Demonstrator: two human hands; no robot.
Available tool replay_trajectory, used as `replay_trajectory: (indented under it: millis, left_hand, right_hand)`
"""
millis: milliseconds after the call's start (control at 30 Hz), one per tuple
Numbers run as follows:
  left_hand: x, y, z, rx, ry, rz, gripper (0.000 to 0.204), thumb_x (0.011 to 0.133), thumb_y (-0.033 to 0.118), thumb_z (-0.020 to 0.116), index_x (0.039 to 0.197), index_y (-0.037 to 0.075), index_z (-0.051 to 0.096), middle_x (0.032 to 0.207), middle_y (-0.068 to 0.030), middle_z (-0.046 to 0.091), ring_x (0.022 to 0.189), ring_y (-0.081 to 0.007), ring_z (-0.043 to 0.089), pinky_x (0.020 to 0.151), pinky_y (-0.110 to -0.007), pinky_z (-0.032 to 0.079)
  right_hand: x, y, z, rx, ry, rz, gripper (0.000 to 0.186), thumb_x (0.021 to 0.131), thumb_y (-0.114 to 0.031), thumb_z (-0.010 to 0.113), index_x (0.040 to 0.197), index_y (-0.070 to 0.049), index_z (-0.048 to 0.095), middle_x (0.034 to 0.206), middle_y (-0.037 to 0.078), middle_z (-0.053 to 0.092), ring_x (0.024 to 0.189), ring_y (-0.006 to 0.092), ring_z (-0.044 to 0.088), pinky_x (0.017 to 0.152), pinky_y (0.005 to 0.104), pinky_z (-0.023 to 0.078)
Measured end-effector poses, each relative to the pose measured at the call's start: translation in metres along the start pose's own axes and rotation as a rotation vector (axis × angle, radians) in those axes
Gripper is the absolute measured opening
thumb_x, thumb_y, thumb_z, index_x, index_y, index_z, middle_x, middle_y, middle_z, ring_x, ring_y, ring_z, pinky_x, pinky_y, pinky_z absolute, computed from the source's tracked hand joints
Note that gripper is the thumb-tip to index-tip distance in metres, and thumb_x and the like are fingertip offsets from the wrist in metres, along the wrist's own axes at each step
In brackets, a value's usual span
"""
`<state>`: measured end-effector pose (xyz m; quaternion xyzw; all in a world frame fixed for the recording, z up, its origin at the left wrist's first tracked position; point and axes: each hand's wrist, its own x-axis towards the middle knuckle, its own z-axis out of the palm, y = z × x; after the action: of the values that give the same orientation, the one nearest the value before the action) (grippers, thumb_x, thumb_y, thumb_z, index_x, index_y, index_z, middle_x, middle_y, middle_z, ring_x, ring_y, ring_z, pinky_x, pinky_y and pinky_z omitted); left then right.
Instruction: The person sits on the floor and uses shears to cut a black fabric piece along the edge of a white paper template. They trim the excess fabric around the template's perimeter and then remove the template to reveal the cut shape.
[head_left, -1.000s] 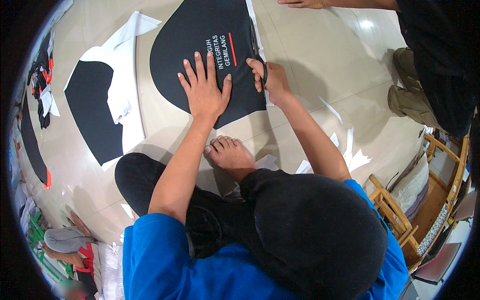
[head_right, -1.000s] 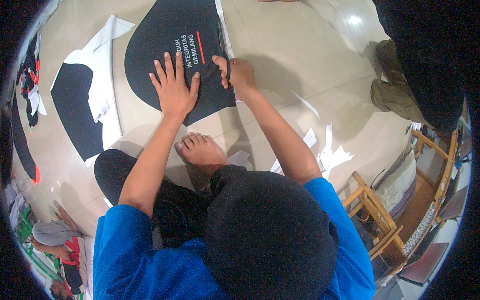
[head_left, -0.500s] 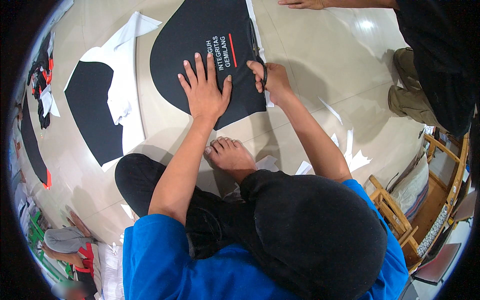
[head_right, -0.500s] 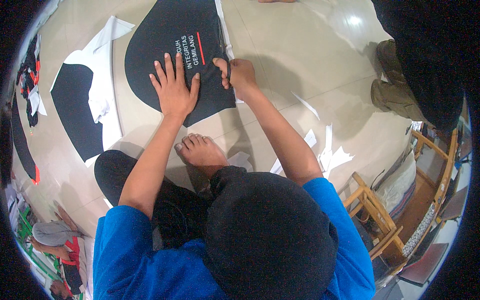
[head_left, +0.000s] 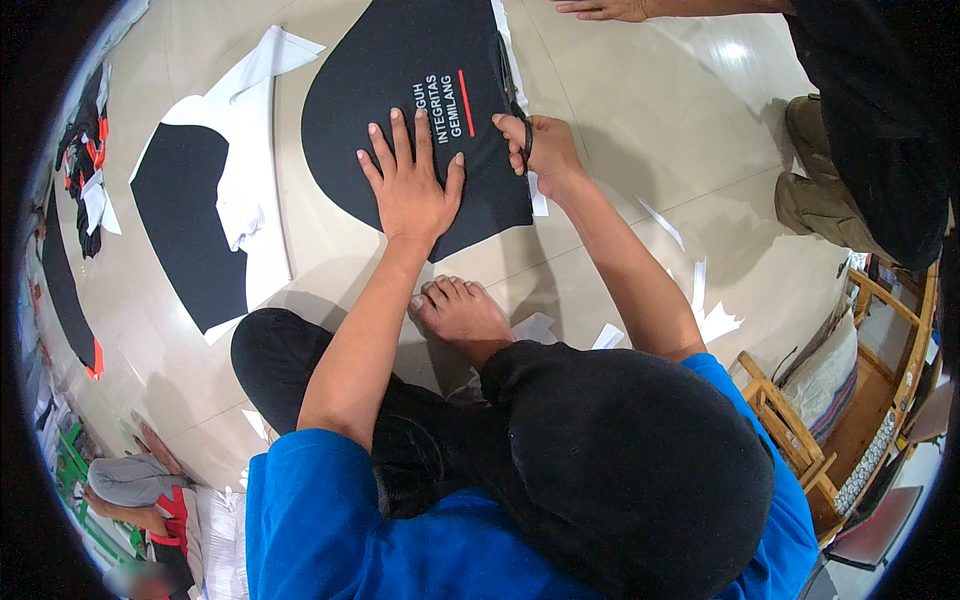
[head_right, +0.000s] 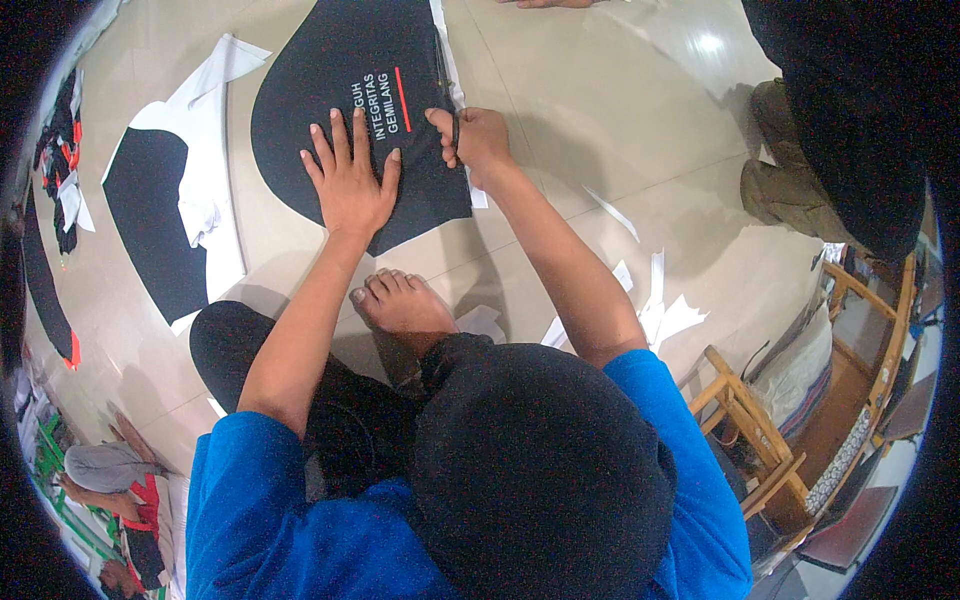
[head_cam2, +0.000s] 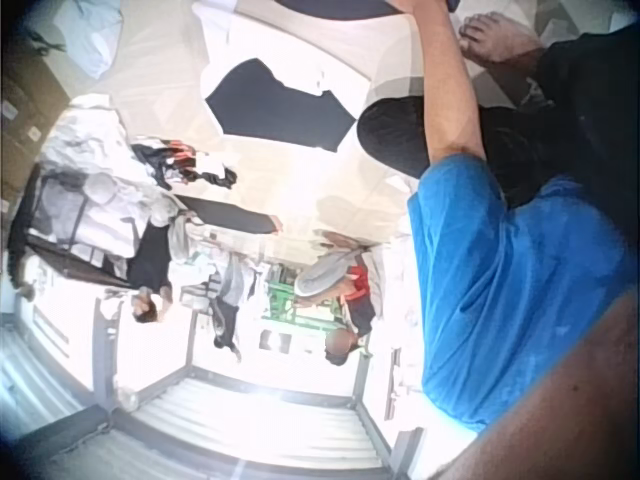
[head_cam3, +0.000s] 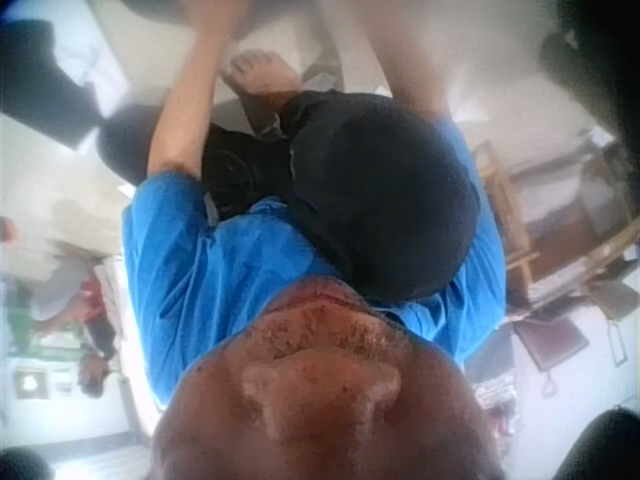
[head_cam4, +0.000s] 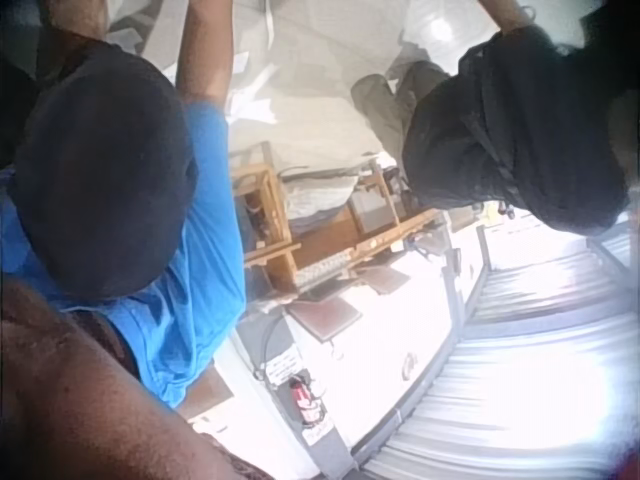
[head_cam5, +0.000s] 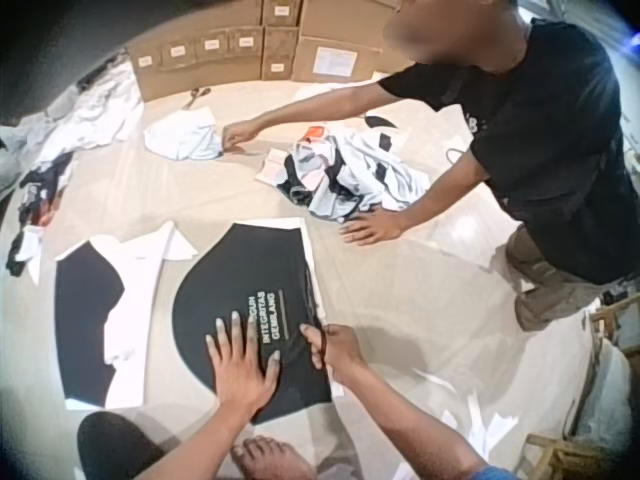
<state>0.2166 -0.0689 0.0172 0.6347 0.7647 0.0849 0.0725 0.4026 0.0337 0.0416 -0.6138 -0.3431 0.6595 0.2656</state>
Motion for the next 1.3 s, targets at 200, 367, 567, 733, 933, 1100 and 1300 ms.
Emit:
replay_trajectory:
  millis: [200, 367, 567, 733, 933, 1100, 1300]
  left_hand:
    - [0.000, -0.001, 0.001, 0.005, -0.006, 0.005, 0.084, 0.109, 0.060, 0.048, 0.176, 0.012, 0.031, 0.183, -0.0212, 0.021, 0.169, -0.0499, 0.011, 0.133, -0.071, 0.010]
    - [0.000, 0.000, -0.001, -0.021, -0.007, 0.004, 0.084, 0.108, 0.057, 0.052, 0.175, 0.012, 0.032, 0.182, -0.0215, 0.021, 0.168, -0.0511, 0.012, 0.133, -0.071, 0.011]
    - [0.001, 0.001, -0.003, -0.025, -0.005, 0.002, 0.084, 0.107, 0.057, 0.054, 0.175, 0.011, 0.033, 0.181, -0.0221, 0.023, 0.167, -0.0520, 0.014, 0.132, -0.071, 0.011]
    - [0.001, 0.000, -0.002, -0.034, 0.000, -0.002, 0.084, 0.107, 0.055, 0.054, 0.174, 0.011, 0.033, 0.181, -0.0223, 0.024, 0.167, -0.0523, 0.015, 0.132, -0.071, 0.011]
    - [0.001, 0.000, -0.001, -0.031, 0.006, 0.000, 0.084, 0.106, 0.055, 0.054, 0.174, 0.011, 0.034, 0.181, -0.0224, 0.025, 0.167, -0.0528, 0.015, 0.132, -0.072, 0.012]
    - [0.001, 0.001, -0.003, -0.030, 0.014, 0.010, 0.082, 0.109, 0.056, 0.053, 0.174, 0.010, 0.035, 0.179, -0.0241, 0.028, 0.166, -0.0537, 0.019, 0.131, -0.073, 0.015]
    - [0.001, 0.000, -0.001, -0.025, 0.022, 0.009, 0.083, 0.106, 0.056, 0.055, 0.173, 0.010, 0.036, 0.180, -0.0226, 0.026, 0.166, -0.0528, 0.016, 0.132, -0.072, 0.013]
  right_hand:
    - [-0.003, -0.005, 0.002, -0.034, 0.037, 0.038, 0.045, 0.088, -0.037, 0.091, 0.073, -0.006, 0.061, 0.063, 0.004, 0.059, 0.047, 0.0156, 0.057, 0.043, 0.0319, 0.042]
    - [0.006, -0.015, 0.003, -0.047, 0.014, 0.019, 0.045, 0.089, -0.038, 0.090, 0.075, -0.005, 0.064, 0.064, 0.004, 0.060, 0.048, 0.0157, 0.058, 0.043, 0.0319, 0.043]
    - [0.013, -0.014, 0.004, -0.042, 0.006, -0.006, 0.043, 0.091, -0.036, 0.089, 0.075, -0.005, 0.064, 0.066, 0.004, 0.060, 0.050, 0.0152, 0.059, 0.044, 0.0323, 0.044]
    - [0.015, -0.009, 0.004, -0.049, 0.007, 0.006, 0.042, 0.091, -0.035, 0.089, 0.075, -0.005, 0.065, 0.065, 0.005, 0.061, 0.050, 0.0154, 0.059, 0.046, 0.0324, 0.045]
    - [0.012, -0.023, 0.008, -0.065, 0.046, 0.044, 0.044, 0.086, -0.039, 0.091, 0.077, -0.003, 0.066, 0.065, 0.005, 0.062, 0.050, 0.0160, 0.059, 0.046, 0.0324, 0.044]
    - [0.019, -0.030, 0.010, -0.024, 0.052, 0.035, 0.045, 0.085, -0.040, 0.092, 0.077, -0.003, 0.066, 0.066, 0.005, 0.061, 0.050, 0.0164, 0.058, 0.046, 0.0325, 0.043]
    - [0.023, -0.026, 0.008, -0.002, -0.001, -0.002, 0.042, 0.088, -0.035, 0.091, 0.077, -0.004, 0.064, 0.067, 0.005, 0.061, 0.051, 0.0154, 0.058, 0.046, 0.0324, 0.044]
